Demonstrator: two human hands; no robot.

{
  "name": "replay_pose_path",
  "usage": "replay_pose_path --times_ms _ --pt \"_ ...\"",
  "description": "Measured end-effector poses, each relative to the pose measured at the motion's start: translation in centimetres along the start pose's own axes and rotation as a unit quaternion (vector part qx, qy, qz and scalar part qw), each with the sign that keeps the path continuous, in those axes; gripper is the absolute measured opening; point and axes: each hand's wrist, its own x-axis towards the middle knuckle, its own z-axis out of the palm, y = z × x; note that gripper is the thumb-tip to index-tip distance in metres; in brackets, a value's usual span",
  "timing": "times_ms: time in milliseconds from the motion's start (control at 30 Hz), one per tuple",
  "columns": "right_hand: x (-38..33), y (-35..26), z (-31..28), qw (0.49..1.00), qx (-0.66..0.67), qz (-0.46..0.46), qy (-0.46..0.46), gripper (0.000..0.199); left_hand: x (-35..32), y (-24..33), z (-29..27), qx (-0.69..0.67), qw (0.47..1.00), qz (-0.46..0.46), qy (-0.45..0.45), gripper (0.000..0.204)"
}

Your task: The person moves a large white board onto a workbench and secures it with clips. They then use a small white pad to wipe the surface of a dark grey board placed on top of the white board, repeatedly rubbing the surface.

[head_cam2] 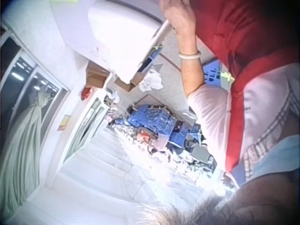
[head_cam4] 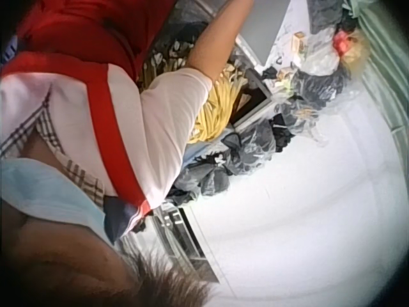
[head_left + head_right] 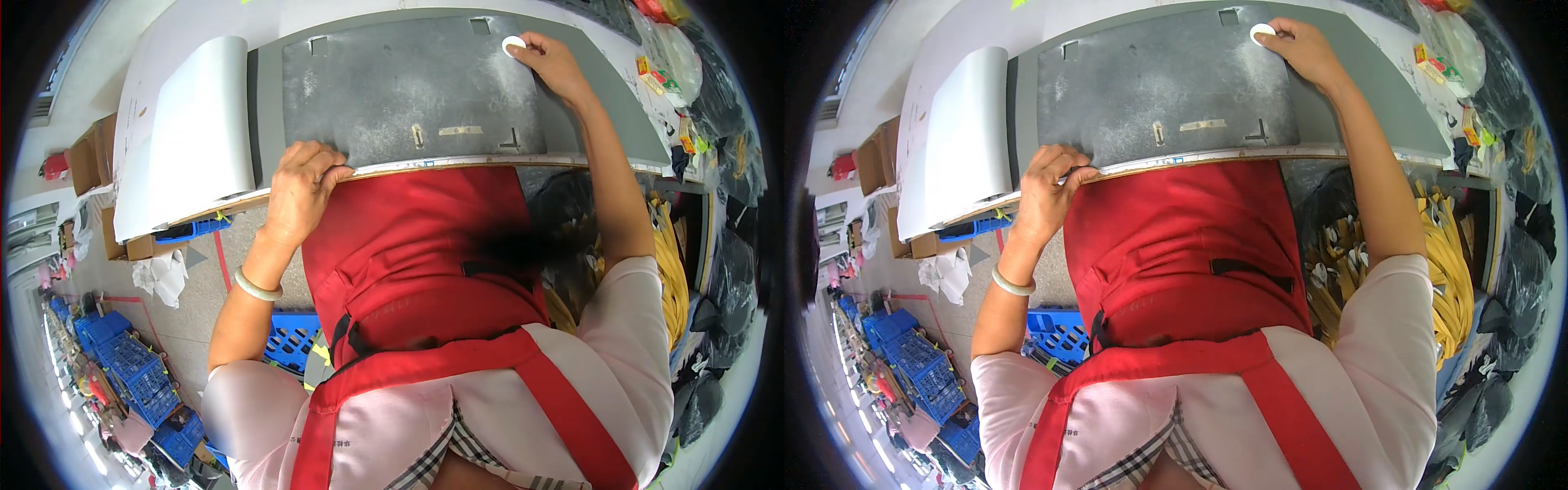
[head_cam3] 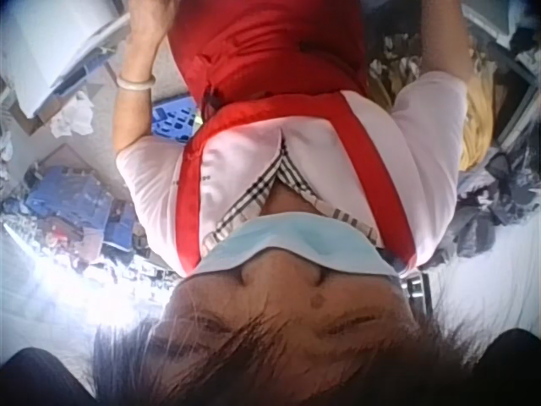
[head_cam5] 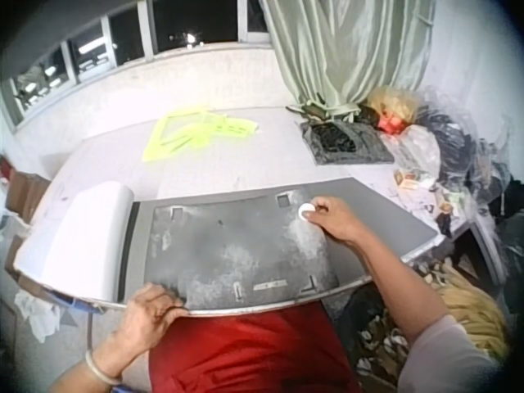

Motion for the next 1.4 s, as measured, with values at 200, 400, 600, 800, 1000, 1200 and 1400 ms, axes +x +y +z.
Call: replay_pose_path --times_ms 200,400,600,800,1000,1200,1400 --pt "0.6 0.6 0.1 1.000 0.012 0.004 0.000 0.032 -0.1 0.0 0.2 -0.008 1.000 -0.012 0.004 0.015" --pt "0.8 1.1 0.2 1.000 0.008 0.000 0.001 0.033 -0.3 0.1 0.3 -0.012 1.000 0.000 0.020 0.014" --pt "0.0 0.0 0.2 1.000 -0.021 0.003 0.023 0.037 -0.3 0.0 0.6 -0.010 1.000 0.004 0.023 0.014" --pt "0.6 1.0 0.5 1.000 -0.015 -0.009 0.026 0.036 -0.3 -0.1 0.7 -0.002 1.000 0.011 0.019 0.013" --pt "0.4 0.7 0.8 0.999 0.016 -0.001 0.042 0.030 -0.1 0.3 0.7 -0.004 1.000 0.003 0.011 0.014" --pt "0.2 0.9 0.9 0.999 -0.007 -0.008 0.050 0.031 -0.2 0.6 0.6 -0.008 1.000 -0.009 0.006 0.013" --pt "0.3 1.1 1.3 0.997 -0.034 -0.026 0.067 0.032 0.2 0.9 -0.1 0.002 1.000 -0.013 -0.014 0.014"
